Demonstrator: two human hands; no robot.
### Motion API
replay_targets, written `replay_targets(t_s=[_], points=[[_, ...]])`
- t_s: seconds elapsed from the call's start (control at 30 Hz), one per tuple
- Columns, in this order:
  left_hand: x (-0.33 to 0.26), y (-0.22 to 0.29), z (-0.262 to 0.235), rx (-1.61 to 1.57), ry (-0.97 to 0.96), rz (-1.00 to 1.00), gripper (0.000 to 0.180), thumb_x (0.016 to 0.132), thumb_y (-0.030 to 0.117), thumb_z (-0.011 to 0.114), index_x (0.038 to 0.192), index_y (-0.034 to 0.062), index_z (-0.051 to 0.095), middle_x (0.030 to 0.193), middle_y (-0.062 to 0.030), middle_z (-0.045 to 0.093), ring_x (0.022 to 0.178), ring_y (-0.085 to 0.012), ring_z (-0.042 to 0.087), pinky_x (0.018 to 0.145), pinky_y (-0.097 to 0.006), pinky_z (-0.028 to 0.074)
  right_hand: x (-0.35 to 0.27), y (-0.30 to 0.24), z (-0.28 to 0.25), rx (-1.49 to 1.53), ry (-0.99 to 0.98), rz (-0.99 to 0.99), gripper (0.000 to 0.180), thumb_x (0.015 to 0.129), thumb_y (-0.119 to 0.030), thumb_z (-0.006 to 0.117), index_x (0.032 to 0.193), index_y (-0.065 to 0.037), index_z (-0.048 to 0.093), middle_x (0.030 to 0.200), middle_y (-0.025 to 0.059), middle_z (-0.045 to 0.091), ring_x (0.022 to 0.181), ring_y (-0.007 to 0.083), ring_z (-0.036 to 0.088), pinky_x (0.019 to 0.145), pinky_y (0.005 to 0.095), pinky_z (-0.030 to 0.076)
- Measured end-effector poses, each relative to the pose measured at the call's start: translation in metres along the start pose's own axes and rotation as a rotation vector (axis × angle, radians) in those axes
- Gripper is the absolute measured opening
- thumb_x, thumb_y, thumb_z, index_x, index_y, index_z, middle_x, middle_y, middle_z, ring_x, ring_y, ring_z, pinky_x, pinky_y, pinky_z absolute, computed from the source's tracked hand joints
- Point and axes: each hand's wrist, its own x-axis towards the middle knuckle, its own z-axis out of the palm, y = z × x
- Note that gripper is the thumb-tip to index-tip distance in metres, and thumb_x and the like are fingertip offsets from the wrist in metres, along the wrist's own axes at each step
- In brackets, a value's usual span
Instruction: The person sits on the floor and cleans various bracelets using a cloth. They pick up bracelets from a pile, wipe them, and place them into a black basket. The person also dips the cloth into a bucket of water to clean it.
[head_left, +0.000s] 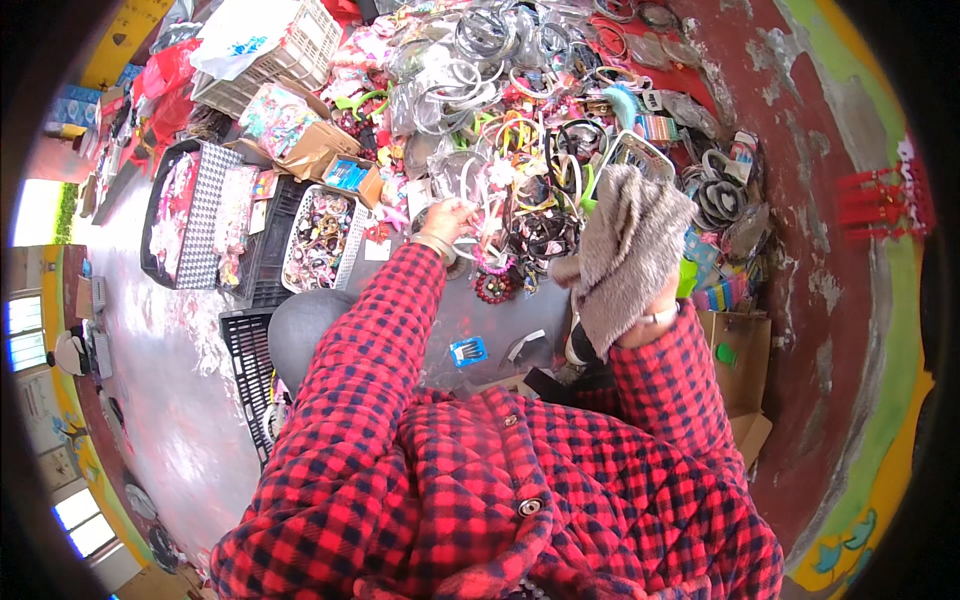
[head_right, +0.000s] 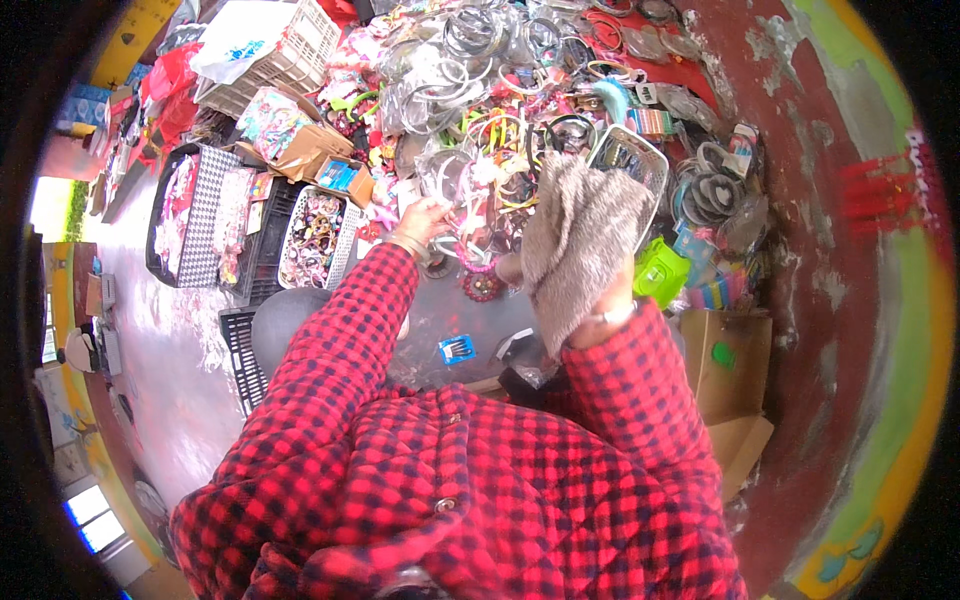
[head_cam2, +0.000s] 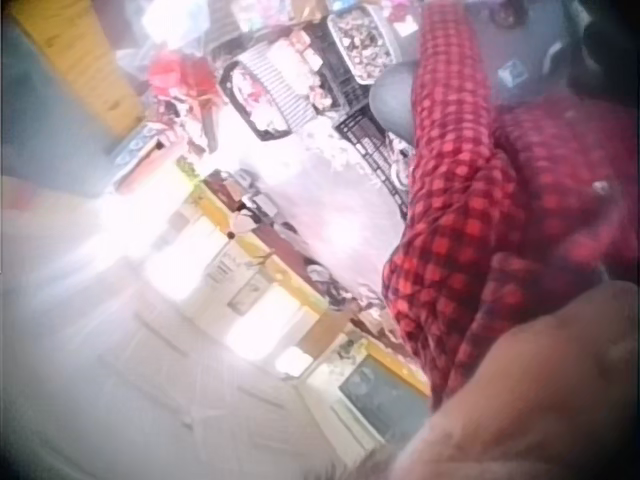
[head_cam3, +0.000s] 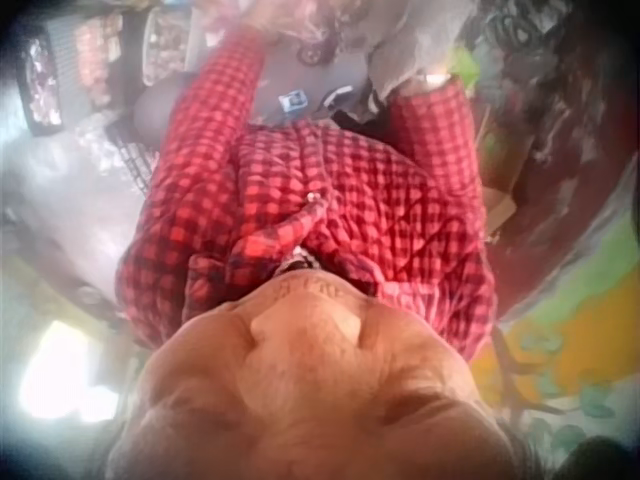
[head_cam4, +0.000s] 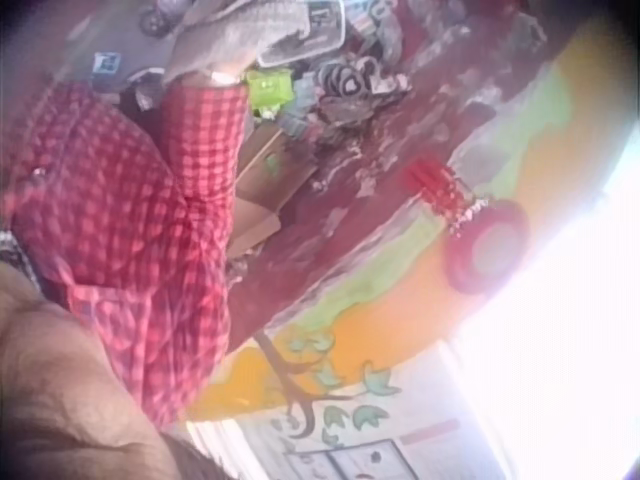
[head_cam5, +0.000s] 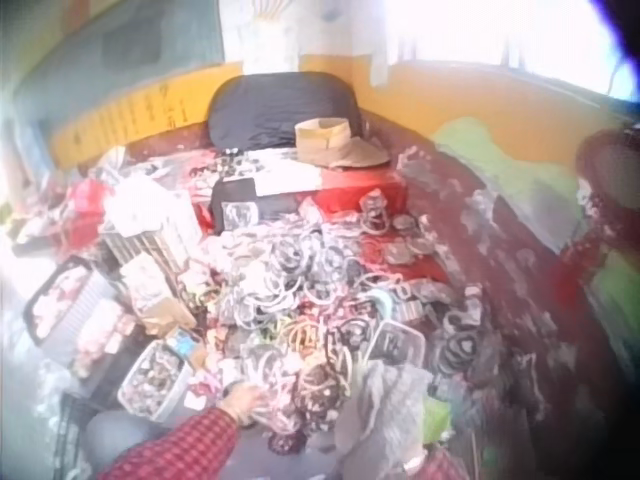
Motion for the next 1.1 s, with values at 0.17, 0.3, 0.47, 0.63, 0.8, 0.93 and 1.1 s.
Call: replay_targets(t_s=[0.17, 0.3, 0.47, 0.63, 0.8, 0.93, 1.1], points=[[-0.026, 0.045, 0.013, -0.054, 0.094, 0.093, 0.011, 0.084, 0.010, 0.053, 0.086, -0.0004, 0.055, 0.074, -0.0071, 0.058, 0.065, -0.0168, 0.058, 0.058, -0.029, 0.052, 0.003, -0.006, 0.007, 0.886, 0.050, 0.144, 0.053, 0.067, -0.038, 0.058, 0.108, -0.008, 0.049, 0.096, 0.0053, 0.053, 0.088, 0.0228, 0.047, 0.074, 0.0369, 0.033], [-0.031, 0.103, 0.024, -0.185, 0.047, 0.145, 0.011, 0.085, 0.014, 0.052, 0.083, 0.0034, 0.054, 0.073, -0.0051, 0.057, 0.068, -0.0158, 0.060, 0.056, -0.027, 0.052, 0.000, 0.003, 0.013, 1.866, 0.135, 0.310, 0.035, 0.084, -0.038, 0.048, 0.110, -0.015, 0.050, 0.098, -0.0002, 0.058, 0.075, 0.0174, 0.054, 0.050, 0.0371, 0.040], [-0.046, 0.175, 0.044, 0.066, 0.034, 0.323, 0.011, 0.083, 0.013, 0.055, 0.083, 0.0027, 0.057, 0.072, -0.0039, 0.059, 0.066, -0.0155, 0.060, 0.057, -0.026, 0.051, 0.007, 0.022, 0.034, 1.155, 0.167, 0.036, 0.033, 0.086, -0.031, 0.047, 0.111, -0.010, 0.049, 0.099, 0.0060, 0.055, 0.088, 0.0205, 0.053, 0.075, 0.0337, 0.044], [-0.065, 0.181, 0.060, 1.176, -0.091, 0.905, 0.010, 0.077, 0.011, 0.058, 0.084, 0.0040, 0.061, 0.068, -0.0082, 0.059, 0.063, -0.0184, 0.059, 0.054, -0.030, 0.045, 0.009, 0.026, 0.037, 1.721, 0.107, 0.175, 0.031, 0.088, -0.029, 0.045, 0.110, -0.008, 0.051, 0.105, 0.0065, 0.056, 0.094, 0.0201, 0.053, 0.082, 0.0306, 0.043], [-0.067, 0.161, 0.074, 1.232, -0.228, 1.179, 0.011, 0.078, 0.011, 0.057, 0.086, 0.0048, 0.062, 0.075, -0.0099, 0.060, 0.070, -0.0267, 0.058, 0.063, -0.031, 0.046, 0.014, 0.018, 0.033, 2.115, 0.124, 0.268, 0.031, 0.088, -0.030, 0.045, 0.110, -0.008, 0.050, 0.105, 0.0069, 0.056, 0.094, 0.0206, 0.053, 0.083, 0.0315, 0.043], [-0.063, 0.158, 0.075, 0.979, -0.163, 1.237, 0.011, 0.080, 0.008, 0.057, 0.088, 0.0021, 0.062, 0.077, -0.0070, 0.062, 0.071, -0.0187, 0.059, 0.065, -0.026, 0.047, 0.013, 0.012, 0.029, 2.104, 0.041, 0.263, 0.031, 0.088, -0.029, 0.045, 0.108, -0.006, 0.050, 0.100, 0.0087, 0.055, 0.091, 0.0209, 0.053, 0.078, 0.0316, 0.044], [-0.070, 0.174, 0.078, 0.295, -0.328, 0.664, 0.019, 0.086, 0.018, 0.054, 0.088, 0.0003, 0.059, 0.073, -0.0015, 0.058, 0.068, -0.0092, 0.056, 0.061, -0.022, 0.044, 0.022, -0.002, 0.030, 1.954, 0.056, 0.297, 0.038, 0.086, -0.038, 0.046, 0.112, -0.009, 0.051, 0.100, 0.0090, 0.059, 0.080, 0.0237, 0.059, 0.059, 0.0402, 0.049]])
